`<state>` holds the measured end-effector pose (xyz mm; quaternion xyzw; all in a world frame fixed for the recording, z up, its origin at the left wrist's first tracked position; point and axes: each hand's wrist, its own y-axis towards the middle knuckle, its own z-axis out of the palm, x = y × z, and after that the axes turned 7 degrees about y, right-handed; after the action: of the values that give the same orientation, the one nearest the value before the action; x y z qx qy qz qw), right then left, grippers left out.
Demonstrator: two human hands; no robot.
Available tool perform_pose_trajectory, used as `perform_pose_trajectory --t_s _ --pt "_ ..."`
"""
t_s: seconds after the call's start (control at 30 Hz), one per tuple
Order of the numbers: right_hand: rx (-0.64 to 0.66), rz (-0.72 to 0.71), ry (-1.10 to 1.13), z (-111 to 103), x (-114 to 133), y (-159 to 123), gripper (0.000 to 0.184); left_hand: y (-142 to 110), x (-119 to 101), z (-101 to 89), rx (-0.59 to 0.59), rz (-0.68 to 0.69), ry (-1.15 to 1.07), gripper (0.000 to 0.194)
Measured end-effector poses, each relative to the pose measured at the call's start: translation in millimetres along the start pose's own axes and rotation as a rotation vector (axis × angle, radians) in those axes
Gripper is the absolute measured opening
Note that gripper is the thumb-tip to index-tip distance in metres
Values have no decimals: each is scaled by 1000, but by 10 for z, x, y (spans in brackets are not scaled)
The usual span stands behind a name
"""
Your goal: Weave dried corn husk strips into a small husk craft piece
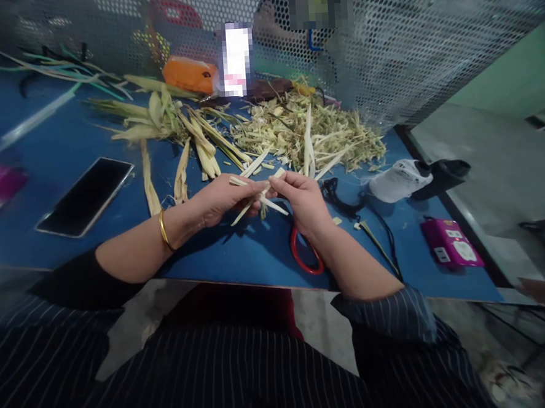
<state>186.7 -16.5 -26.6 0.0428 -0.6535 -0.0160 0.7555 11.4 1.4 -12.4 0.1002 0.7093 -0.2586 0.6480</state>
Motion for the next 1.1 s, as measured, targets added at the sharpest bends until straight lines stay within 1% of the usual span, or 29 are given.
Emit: perform_pose_trajectory --t_s 0.1,0.17,0.23,0.3,0.37,0.4,0.47,0.5,0.53,0.57,0.6,0.63,0.7,0.83,0.9,0.97,1.03,1.07,1.1 --pt "-100 -52 -33 20 -61 15 30 15 23 44 -31 -8 -23 24" --pt "-184 -94 -55 10 -105 33 30 11 13 61 -36 12 11 21" --pt "-213 -106 -97 -17 -129 47 29 -2 -7 65 -39 31 69 20" --pt "-189 -135 -204 -49 -117 50 23 -16 -20 63 -54 35 126 20" --pt "-170 -257 -374 -68 -71 37 13 -22 -14 60 -58 41 172 21" --pt "-151 -344 -456 -68 -43 25 15 -21 -3 60 -51 45 193 20" --pt "-49 -484 -581 -47 4 -3 21 -11 27 63 -28 48 239 15" --pt "27 -510 -615 -29 18 -16 20 -5 43 65 -20 43 269 13" --pt "102 -515 -627 -8 24 -27 17 1 58 68 -19 38 301 12" --pt "149 -513 -621 12 25 -35 13 5 69 70 -18 32 328 14" --pt "168 -508 -602 28 22 -40 9 7 76 73 -13 27 344 14" --pt "160 -499 -574 40 18 -43 7 7 79 76 -5 24 348 15" --pt "109 -458 -501 47 12 -43 10 0 67 80 24 22 330 17" --pt "-20 -276 -339 35 -12 -42 15 -24 13 81 73 37 305 21" --pt "-87 -223 -269 36 -48 -38 16 -33 -2 83 92 46 312 20" --pt "-121 -200 -234 36 -84 -27 17 -37 0 87 104 42 304 20" --pt "-108 -190 -252 21 -89 -12 19 -38 10 88 95 15 251 20" --pt "-107 -213 -291 5 -72 -8 19 -37 14 85 84 -1 212 21" --pt "-122 -270 -354 -15 -41 -9 16 -35 13 79 74 -15 168 24"
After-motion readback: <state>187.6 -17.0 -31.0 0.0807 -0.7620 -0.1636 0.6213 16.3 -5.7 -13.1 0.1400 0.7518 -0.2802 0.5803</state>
